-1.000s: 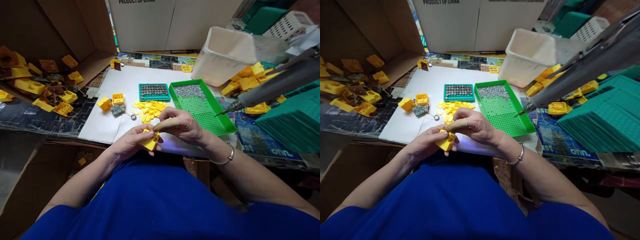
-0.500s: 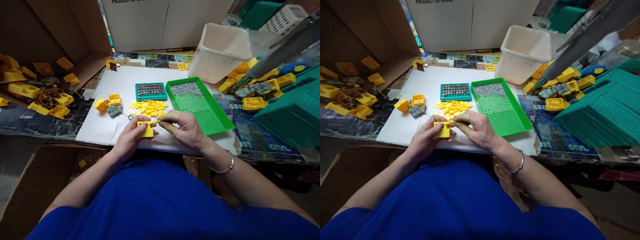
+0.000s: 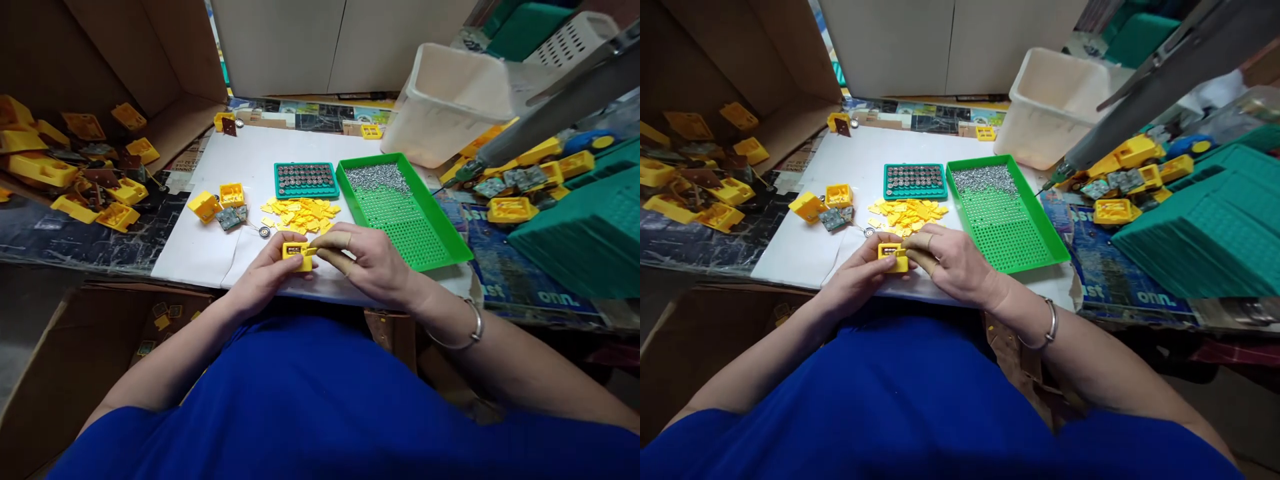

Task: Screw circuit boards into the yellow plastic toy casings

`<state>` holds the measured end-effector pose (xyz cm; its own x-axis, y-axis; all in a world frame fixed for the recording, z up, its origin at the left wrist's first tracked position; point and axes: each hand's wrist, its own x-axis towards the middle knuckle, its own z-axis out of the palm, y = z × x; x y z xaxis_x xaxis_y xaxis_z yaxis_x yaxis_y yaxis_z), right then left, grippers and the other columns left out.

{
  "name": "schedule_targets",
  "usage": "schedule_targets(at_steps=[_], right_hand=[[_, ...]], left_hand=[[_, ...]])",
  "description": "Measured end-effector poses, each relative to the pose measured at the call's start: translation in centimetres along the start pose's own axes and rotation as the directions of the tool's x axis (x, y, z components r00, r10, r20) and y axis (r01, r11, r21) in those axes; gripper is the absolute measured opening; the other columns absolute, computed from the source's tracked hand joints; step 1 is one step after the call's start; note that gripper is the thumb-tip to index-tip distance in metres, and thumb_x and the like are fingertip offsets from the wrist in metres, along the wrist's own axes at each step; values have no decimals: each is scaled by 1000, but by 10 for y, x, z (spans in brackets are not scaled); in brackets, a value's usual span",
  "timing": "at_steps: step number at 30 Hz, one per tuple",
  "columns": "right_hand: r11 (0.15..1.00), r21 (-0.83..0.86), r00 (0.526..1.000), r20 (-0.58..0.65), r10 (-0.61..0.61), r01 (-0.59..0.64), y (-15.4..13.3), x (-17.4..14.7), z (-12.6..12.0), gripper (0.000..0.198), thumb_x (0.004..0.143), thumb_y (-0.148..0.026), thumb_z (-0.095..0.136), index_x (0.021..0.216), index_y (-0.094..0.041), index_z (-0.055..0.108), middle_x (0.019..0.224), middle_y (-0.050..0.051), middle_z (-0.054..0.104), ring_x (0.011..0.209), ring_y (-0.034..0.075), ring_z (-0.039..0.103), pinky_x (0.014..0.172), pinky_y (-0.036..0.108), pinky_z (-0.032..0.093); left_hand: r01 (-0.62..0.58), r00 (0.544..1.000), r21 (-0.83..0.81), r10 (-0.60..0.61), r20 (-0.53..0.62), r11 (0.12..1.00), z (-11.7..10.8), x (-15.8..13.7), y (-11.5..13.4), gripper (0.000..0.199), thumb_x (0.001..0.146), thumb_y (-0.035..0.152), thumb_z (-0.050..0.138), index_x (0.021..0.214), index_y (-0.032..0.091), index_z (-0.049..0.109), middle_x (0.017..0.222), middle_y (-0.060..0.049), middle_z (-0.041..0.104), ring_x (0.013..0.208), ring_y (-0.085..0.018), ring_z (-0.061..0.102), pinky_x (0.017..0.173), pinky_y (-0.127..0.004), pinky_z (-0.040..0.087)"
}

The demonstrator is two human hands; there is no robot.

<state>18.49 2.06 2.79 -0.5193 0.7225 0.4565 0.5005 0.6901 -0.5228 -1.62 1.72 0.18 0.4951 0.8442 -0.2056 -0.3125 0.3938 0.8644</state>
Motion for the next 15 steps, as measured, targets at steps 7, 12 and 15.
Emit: schedule_targets(at_steps=[7,12,15], right_hand=[[854,317,911,127,393,-413,-12,3,5,3,85,-18,66,86,-17,64,81,1,69,72,12,63,68,25,48],[813,260,853,187,487,-521,-12,8,3,19,84,-25,69,99,-17,60,65,-5,60,60,10,55,58,24,40],[779,220,794,343,502,-588,-10,13,0,19,86,-32,68,96,-18,59,52,-10,48,50,9,46,52,23,31]], left_hand=[[-231,973,414,199,120,880,7,-6,-10,25,95,30,54,116,22,43,105,-2,53,93,-15,54,87,-29,48],[-313,946,645,290,145,697,5,-9,-11,23,95,24,48,117,21,41,111,-6,51,102,-19,53,94,-34,44],[-365,926,663,328,188,653,4,-9,-12,23,94,21,47,117,21,42,108,-6,52,100,-19,54,92,-33,45]])
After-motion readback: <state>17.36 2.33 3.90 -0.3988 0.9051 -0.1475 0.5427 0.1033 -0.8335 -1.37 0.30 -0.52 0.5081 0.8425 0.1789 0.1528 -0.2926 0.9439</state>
